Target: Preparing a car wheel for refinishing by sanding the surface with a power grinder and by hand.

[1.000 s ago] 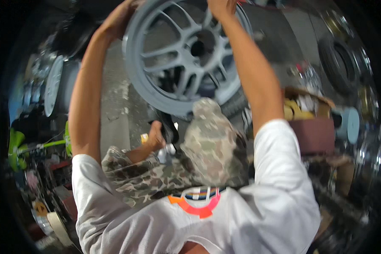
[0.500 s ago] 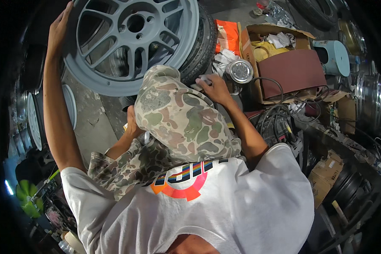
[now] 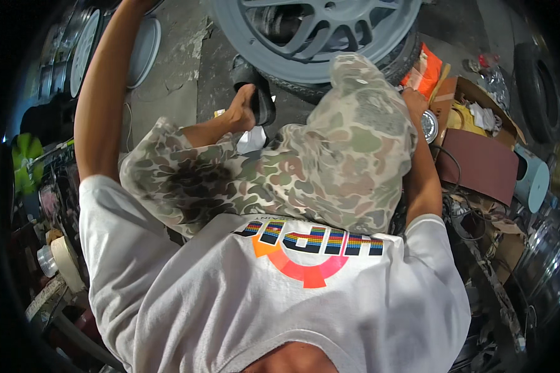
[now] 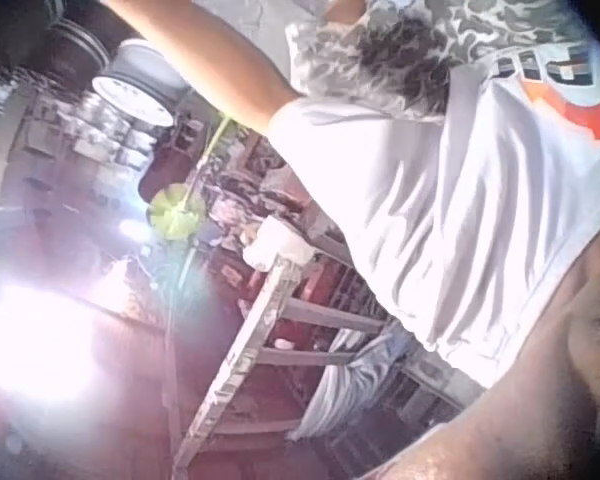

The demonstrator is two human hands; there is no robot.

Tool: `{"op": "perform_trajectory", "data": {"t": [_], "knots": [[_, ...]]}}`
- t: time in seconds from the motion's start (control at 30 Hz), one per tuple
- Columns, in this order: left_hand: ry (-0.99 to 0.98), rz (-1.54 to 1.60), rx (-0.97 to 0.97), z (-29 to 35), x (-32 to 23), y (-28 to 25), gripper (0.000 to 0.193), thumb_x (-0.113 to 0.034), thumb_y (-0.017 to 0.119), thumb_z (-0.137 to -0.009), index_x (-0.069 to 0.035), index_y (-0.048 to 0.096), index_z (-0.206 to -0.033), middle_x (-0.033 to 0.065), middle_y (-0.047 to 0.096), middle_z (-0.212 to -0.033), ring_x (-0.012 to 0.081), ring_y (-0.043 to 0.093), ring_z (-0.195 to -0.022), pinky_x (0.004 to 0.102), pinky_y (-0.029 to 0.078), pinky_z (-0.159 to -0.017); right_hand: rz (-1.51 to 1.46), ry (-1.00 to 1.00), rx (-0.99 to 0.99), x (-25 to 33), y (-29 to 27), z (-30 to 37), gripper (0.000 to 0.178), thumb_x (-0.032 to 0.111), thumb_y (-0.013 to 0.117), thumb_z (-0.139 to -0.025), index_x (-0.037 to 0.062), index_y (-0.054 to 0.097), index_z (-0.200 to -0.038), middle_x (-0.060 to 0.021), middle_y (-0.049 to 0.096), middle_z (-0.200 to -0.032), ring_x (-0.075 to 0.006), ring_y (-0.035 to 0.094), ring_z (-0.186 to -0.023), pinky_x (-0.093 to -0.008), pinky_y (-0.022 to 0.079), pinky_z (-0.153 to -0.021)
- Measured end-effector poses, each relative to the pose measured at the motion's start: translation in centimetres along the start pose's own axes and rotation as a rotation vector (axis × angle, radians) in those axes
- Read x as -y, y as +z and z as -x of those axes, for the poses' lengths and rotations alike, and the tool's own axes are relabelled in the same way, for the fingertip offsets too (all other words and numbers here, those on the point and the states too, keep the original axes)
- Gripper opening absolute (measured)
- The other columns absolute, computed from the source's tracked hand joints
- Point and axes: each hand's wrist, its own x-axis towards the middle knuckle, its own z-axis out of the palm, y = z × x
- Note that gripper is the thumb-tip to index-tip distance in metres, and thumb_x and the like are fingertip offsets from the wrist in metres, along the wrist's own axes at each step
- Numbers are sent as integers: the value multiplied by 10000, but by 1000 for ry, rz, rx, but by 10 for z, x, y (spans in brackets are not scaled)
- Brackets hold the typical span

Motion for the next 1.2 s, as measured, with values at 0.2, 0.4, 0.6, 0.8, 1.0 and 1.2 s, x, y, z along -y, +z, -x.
{"op": "perform_trajectory", "data": {"t": [0.2,0.4,0.6,0.8,1.0,1.2], "knots": [[-516,-126,571,183,208,-45,633,-582,479,-1019,-23,749,-1143,73,752,-962,193,691,-864,366,569,-746,-325,-143,22,38,-41,15,337,370,543,-999,70,691,-959,-213,736,-904,-390,729,-857,-492,565,-738],[-219,-177,585,191,364,119,356,-233,582,-947,-23,725,-1196,163,743,-1078,255,717,-956,351,577,-838,-725,-177,-176,0,-40,27,301,338,584,-988,55,677,-943,-208,731,-896,-395,714,-833,-460,550,-732],[-298,-31,259,195,319,134,332,-209,587,-938,-8,721,-1165,148,732,-1058,241,699,-939,347,560,-827,-1154,43,-168,-7,-49,23,233,240,617,-971,15,669,-999,-170,707,-866,-313,688,-831,-402,512,-760],[-415,47,-83,224,266,118,308,-185,592,-928,6,717,-1134,133,721,-1038,226,682,-923,343,543,-816,-1114,96,-446,57,-174,38,270,219,542,-1045,-30,645,-1033,-141,692,-934,-241,638,-868,-374,501,-843],[-422,177,-333,318,246,51,284,-161,597,-919,21,713,-1103,118,710,-1017,212,664,-906,339,526,-804,-1010,40,-847,37,-277,5,311,268,526,-1063,-27,619,-1092,-214,676,-1023,-342,631,-980,-418,476,-918],[-289,513,-556,304,197,-29,326,-131,599,-918,55,646,-1181,68,650,-1030,151,616,-928,303,509,-830,-937,-20,-811,57,-302,-7,335,277,530,-1068,-37,635,-1117,-184,696,-1022,-326,656,-965,-415,492,-886]]}}
